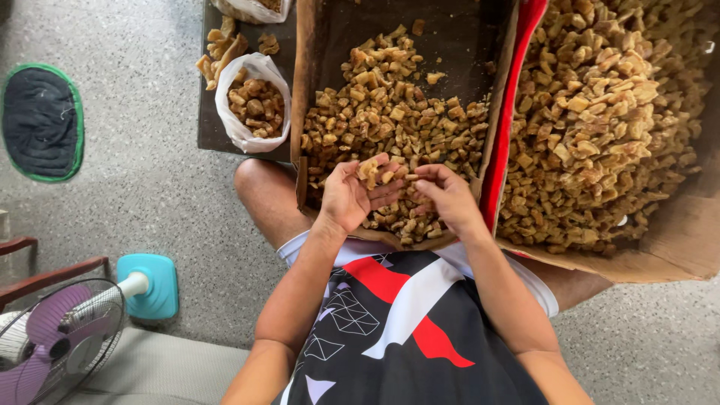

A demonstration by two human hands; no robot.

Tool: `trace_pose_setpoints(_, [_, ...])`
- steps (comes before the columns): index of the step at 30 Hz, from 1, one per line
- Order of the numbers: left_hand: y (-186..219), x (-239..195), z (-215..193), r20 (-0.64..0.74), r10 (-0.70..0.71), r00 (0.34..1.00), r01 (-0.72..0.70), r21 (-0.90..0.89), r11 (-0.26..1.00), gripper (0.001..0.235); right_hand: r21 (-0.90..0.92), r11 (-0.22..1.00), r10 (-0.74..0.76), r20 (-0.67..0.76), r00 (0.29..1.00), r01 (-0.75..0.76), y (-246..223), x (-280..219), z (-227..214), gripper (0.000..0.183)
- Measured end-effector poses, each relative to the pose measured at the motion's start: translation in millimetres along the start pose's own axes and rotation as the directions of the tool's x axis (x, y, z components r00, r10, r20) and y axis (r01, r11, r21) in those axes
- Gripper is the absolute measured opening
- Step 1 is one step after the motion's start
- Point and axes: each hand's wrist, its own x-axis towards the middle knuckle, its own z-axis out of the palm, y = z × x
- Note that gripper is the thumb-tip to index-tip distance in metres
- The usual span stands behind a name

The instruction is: The person sits on the floor and sorts small dried fruit pieces from a cardboard box into a plastic bag using both hands. The person repeatedly scoops, inspects, and transfers the pieces, occasionally breaking larger clumps apart.

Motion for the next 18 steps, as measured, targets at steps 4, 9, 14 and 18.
trace_pose_setpoints(4, [-2.2, -5.3, 13.6, 0.092, 0.014, 0.996, -0.011, -0.028, 1.000, 0.058, 0.462, 0.877, 0.079, 0.131, 0.988, -0.132, -17.3, -9.5, -7.5, 0.030])
trace_pose_setpoints(9, [-7.1, -4.7, 16.0, 0.066, 0.079, 0.995, -0.086, 0.106, 0.991, 0.057, 0.618, 0.757, 0.056, 0.262, 0.964, -0.212, -34.2, -21.3, 3.2, 0.046])
trace_pose_setpoints(14, [-10.2, -3.4, 16.8, 0.032, 0.053, 0.998, -0.056, 0.114, 0.992, 0.053, 0.650, 0.733, 0.021, 0.275, 0.961, -0.202, -57.9, -34.8, 16.7, 0.054])
trace_pose_setpoints(18, [-10.4, -4.7, 18.2, 0.052, 0.056, 0.997, -0.061, 0.109, 0.992, 0.048, 0.735, 0.642, -0.169, 0.414, 0.895, -0.219, -70.8, -49.3, 20.8, 0.065])
